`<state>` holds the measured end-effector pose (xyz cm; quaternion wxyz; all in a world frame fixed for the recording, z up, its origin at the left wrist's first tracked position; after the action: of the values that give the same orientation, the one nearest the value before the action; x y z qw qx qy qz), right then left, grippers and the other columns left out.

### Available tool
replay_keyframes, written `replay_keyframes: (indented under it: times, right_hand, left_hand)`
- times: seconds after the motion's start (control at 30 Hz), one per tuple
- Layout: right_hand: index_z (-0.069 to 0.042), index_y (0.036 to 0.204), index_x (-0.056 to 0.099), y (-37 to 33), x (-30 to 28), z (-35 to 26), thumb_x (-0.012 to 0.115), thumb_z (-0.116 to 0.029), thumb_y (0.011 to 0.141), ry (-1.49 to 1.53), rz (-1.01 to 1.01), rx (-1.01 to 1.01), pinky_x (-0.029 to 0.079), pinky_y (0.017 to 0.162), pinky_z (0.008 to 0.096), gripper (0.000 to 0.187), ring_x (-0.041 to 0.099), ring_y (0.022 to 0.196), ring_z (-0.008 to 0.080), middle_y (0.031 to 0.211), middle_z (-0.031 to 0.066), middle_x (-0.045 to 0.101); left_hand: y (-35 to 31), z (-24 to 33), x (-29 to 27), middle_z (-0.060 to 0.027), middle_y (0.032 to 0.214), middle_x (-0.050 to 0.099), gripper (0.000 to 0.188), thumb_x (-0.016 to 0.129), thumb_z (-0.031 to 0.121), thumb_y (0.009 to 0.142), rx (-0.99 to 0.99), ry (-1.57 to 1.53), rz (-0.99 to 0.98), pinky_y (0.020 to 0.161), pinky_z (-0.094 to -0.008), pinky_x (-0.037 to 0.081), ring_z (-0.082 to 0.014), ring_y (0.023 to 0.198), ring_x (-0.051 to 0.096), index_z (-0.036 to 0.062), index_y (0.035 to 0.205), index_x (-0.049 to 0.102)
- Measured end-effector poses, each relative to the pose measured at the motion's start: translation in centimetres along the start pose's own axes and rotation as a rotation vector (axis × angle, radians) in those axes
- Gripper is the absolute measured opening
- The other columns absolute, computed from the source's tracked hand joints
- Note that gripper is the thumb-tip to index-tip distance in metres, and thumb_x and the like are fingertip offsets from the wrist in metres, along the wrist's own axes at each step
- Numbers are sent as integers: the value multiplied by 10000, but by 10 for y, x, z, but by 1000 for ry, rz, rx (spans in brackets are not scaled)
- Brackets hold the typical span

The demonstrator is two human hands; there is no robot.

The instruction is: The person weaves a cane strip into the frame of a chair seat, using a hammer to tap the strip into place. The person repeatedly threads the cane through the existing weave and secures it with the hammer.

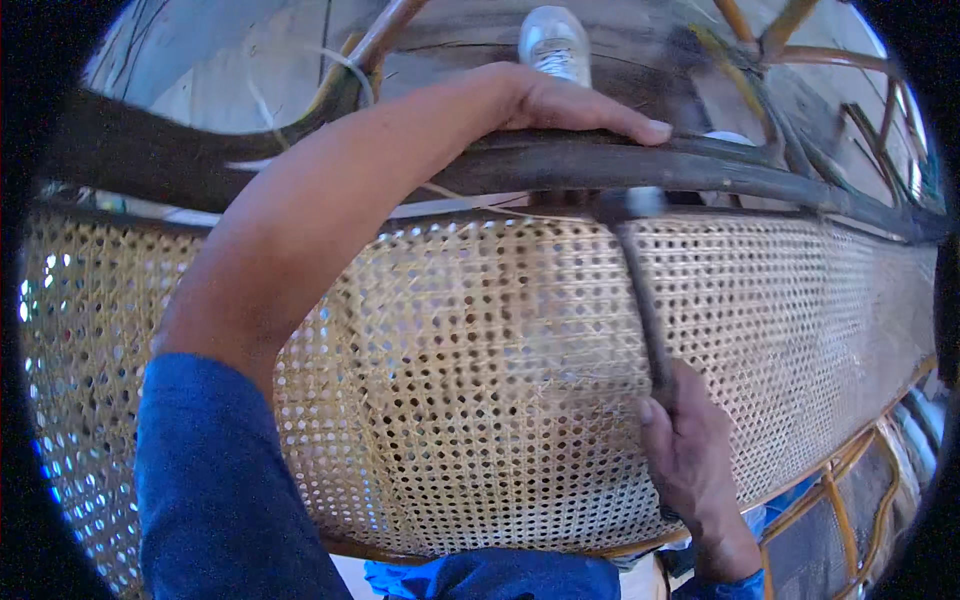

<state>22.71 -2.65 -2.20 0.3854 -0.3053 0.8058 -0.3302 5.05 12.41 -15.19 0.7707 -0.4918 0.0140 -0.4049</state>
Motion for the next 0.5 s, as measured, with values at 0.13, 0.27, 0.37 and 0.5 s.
replay_keyframes:
  times: [0.13, 0.27, 0.37, 0.5]
  right_hand:
    - [-34, 1019, 461, 3, 4, 10, 538, -249, 891, 14, -15, -25, 473, 621, 445, 262, 592, 688, 394, 747, 186, 580]
    - [-17, 1100, 484, -48, -8, 42, 540, -203, 876, 111, 169, 19, 461, 613, 384, 296, 585, 656, 308, 719, 158, 558]
    - [-16, 1066, 494, -103, -8, 93, 528, -187, 890, 298, 377, 117, 452, 566, 323, 247, 570, 630, 181, 696, 87, 535]
    - [-34, 1018, 512, -185, -1, 138, 512, -190, 912, 661, 667, 206, 414, 490, 239, 188, 500, 564, 72, 694, 5, 490]
  left_hand:
    - [10, -19, -14, -75, 960, 668, 621, 561, 610, 804, 39, 3, 2, 709, -344, 511, -167, 762, 625, 60, 1087, 621]
    - [0, -8, -6, -69, 883, 680, 584, 564, 595, 812, -42, 58, 62, 718, -331, 504, -184, 711, 631, 67, 1051, 633]
    - [-35, 18, 0, -95, 945, 672, 528, 571, 510, 838, 75, 516, 540, 802, -335, 475, -201, 824, 631, 32, 1055, 621]
    - [-122, 32, 49, -140, 1032, 637, 429, 565, 362, 864, 451, 586, 1103, 885, -332, 430, -201, 980, 588, -4, 1085, 600]
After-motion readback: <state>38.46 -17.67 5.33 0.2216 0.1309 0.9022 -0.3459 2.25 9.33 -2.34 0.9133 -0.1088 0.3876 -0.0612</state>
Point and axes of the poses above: each hand's wrist, its own y-axis towards the middle knuckle, its own x-axis out of the palm, z = x × y, the point moved 4 cm from there along y, towards the middle knuckle
